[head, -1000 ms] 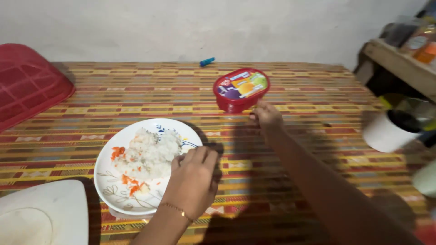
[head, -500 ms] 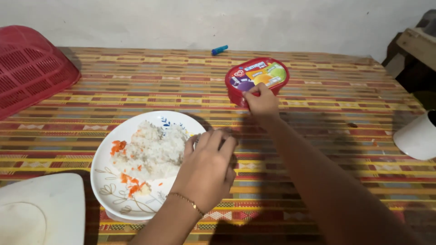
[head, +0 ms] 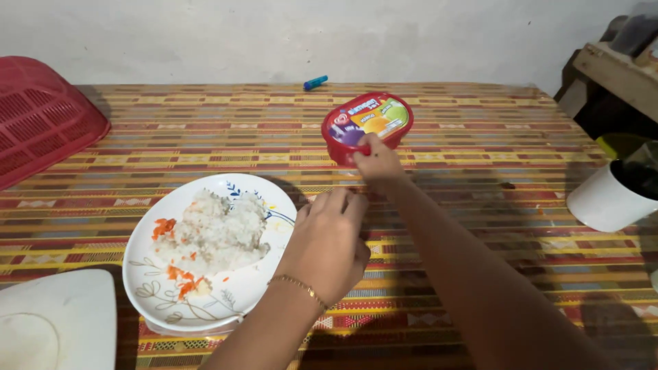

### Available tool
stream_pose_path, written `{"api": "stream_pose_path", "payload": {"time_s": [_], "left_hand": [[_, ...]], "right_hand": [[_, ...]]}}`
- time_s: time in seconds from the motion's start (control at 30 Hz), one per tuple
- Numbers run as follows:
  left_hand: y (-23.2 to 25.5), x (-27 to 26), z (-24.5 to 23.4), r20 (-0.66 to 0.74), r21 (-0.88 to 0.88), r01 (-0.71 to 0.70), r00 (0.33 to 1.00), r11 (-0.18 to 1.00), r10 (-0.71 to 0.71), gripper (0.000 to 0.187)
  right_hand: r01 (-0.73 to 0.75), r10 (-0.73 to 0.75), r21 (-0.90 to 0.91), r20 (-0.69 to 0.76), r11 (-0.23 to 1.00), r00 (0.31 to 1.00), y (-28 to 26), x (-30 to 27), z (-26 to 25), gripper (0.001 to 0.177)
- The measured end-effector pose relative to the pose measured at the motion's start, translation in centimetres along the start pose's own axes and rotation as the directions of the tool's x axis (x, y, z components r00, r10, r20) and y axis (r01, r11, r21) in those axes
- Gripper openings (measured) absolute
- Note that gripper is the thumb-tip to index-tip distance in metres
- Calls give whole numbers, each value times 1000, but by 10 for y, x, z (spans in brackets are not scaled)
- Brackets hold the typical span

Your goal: Clearing leftover food from plates and organizing dishes and containers on a dining table.

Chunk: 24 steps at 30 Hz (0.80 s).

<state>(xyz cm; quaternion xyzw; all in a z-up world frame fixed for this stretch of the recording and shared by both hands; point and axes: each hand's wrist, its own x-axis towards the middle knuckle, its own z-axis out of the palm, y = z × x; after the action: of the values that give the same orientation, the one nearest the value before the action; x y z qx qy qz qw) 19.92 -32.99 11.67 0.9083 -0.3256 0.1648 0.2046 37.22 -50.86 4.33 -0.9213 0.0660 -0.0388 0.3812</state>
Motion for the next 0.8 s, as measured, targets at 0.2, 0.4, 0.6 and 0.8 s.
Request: {"api": "stream_pose_path", "payload": {"time_s": [0.2, 0.4, 0.6, 0.8], "left_hand": [[-18, 21, 11, 250, 56, 238, 937, 970, -244, 52], [-28, 33, 28, 318, 51, 282, 905, 958, -283, 52], [0, 16, 42, 409, -4, 346, 857, 938, -314, 61], [34, -25, 15, 439, -61, 339, 854, 939, -280, 58]], "right_hand": [[-277, 221, -154, -306, 948, 926, 39, 36, 6, 47], [-504, 639, 536, -88, 677, 764, 7, -36, -44, 43], [-422, 515, 664, 65, 617, 855, 85, -95, -54, 12], [-422, 463, 513, 54, 748, 885, 73, -167, -80, 20]]}}
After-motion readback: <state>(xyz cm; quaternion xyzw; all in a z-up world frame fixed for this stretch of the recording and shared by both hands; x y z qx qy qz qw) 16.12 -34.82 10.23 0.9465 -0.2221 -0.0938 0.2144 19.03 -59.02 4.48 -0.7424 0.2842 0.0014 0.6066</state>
